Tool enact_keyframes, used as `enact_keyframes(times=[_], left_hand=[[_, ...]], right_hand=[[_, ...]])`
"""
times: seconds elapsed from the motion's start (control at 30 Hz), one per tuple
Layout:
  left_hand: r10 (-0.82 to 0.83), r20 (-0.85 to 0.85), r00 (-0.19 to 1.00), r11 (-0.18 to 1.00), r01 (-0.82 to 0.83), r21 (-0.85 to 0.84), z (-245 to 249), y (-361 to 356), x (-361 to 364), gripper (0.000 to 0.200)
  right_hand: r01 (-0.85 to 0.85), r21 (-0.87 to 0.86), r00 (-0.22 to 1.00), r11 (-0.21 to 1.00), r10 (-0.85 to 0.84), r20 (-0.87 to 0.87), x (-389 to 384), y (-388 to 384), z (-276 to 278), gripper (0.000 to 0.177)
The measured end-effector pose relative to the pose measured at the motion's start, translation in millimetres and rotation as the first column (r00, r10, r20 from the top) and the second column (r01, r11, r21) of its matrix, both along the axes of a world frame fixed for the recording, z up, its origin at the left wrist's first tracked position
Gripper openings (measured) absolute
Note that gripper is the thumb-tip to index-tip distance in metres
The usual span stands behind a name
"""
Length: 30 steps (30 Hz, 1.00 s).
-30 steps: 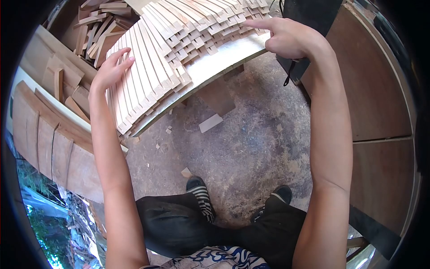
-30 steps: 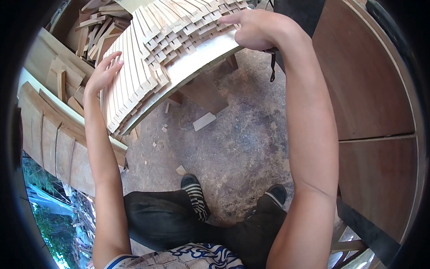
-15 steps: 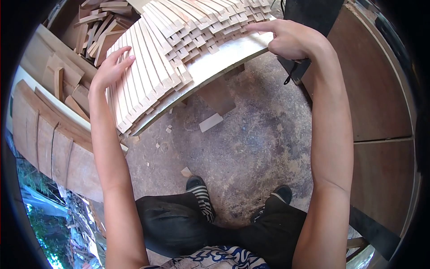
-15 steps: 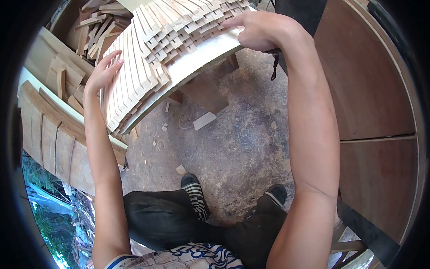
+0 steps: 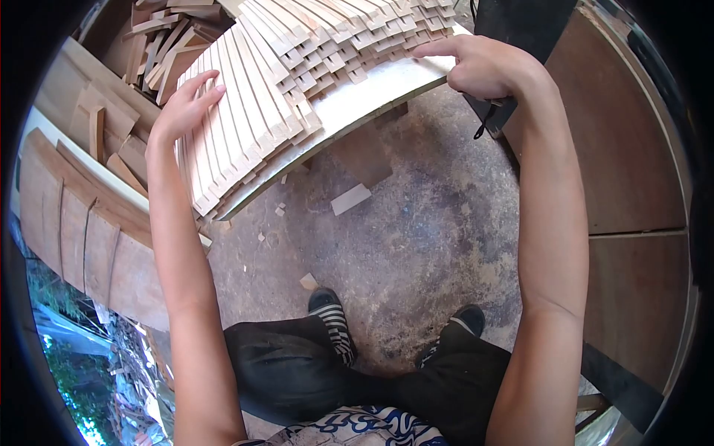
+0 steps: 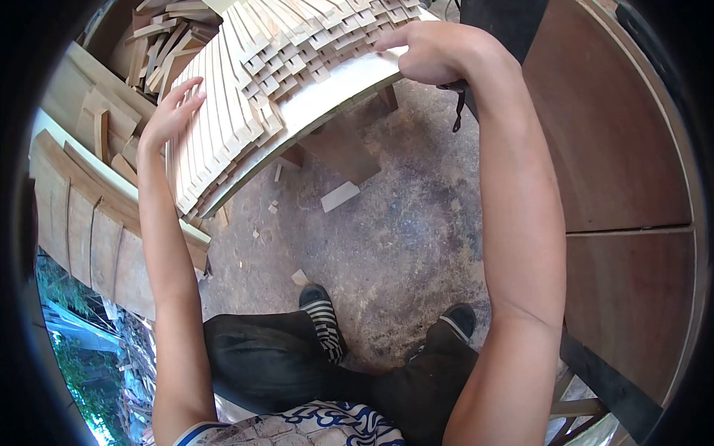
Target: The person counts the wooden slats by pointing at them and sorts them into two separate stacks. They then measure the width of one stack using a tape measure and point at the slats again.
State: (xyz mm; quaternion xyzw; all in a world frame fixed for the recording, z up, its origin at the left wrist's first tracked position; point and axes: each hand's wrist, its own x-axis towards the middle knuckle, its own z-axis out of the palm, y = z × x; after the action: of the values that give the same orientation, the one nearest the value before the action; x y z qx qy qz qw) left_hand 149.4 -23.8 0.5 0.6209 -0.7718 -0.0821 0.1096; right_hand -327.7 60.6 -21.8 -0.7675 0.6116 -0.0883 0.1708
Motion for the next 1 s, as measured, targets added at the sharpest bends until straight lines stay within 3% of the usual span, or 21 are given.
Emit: enact_keyframes(times=[0.07, 0.17, 0.4, 0.5, 0.6, 0.7, 0.77, 0.8, 0.87, 1.0], left_hand=[[0.003, 0.009, 1.000, 1.000, -0.003, -0.003, 1, 1, -1, 0.069], [-0.001, 0.021, 1.000, 1.000, 0.001, -0.010, 2, 3, -3, 0.069], [-0.008, 0.029, 1.000, 1.000, 0.008, -0.012, 2, 3, -4, 0.070], [0.002, 0.047, 0.999, 1.000, -0.002, -0.007, 3, 5, -5, 0.071], [-0.008, 0.048, 0.999, 1.000, 0.009, -0.015, 1, 0, -1, 0.071], [-0.005, 0.018, 1.000, 1.000, 0.005, 0.000, -1, -1, 1, 0.071], [-0.007, 0.024, 1.000, 1.000, 0.007, -0.002, 0, 1, 0, 0.071], [-0.008, 0.031, 0.999, 1.000, 0.008, -0.003, 1, 3, -1, 0.071], [-0.005, 0.031, 0.999, 1.000, 0.005, -0.003, 1, 4, -3, 0.072], [-0.013, 0.025, 1.000, 1.000, 0.013, 0.001, 1, 3, -2, 0.073]], right_hand=[[-0.027, -0.055, 0.997, 0.998, 0.030, 0.066, 2, 0, -6, 0.080], [0.019, 0.031, 0.999, 0.999, -0.020, 0.037, 5, 4, 3, 0.081], [-0.009, -0.030, 1.000, 1.000, 0.010, 0.013, 4, 0, -4, 0.083], [0.001, -0.002, 0.999, 1.000, -0.001, 0.032, 10, 8, 6, 0.084], [0.044, 0.113, 0.997, 0.993, -0.036, -0.073, 20, 20, 20, 0.086], [-0.050, 0.063, 0.998, 0.997, 0.051, -0.021, 17, 6, -3, 0.088], [-0.125, -0.097, 0.992, 0.987, 0.124, -0.019, 19, 1, -13, 0.088], [-0.127, -0.097, 0.992, 0.987, 0.125, -0.019, 21, 2, -9, 0.088], [-0.025, 0.099, 0.999, 0.995, 0.030, -0.043, 26, 10, 7, 0.086], [-0.009, 0.098, 0.996, 0.995, 0.017, -0.082, 31, 25, 25, 0.083]])
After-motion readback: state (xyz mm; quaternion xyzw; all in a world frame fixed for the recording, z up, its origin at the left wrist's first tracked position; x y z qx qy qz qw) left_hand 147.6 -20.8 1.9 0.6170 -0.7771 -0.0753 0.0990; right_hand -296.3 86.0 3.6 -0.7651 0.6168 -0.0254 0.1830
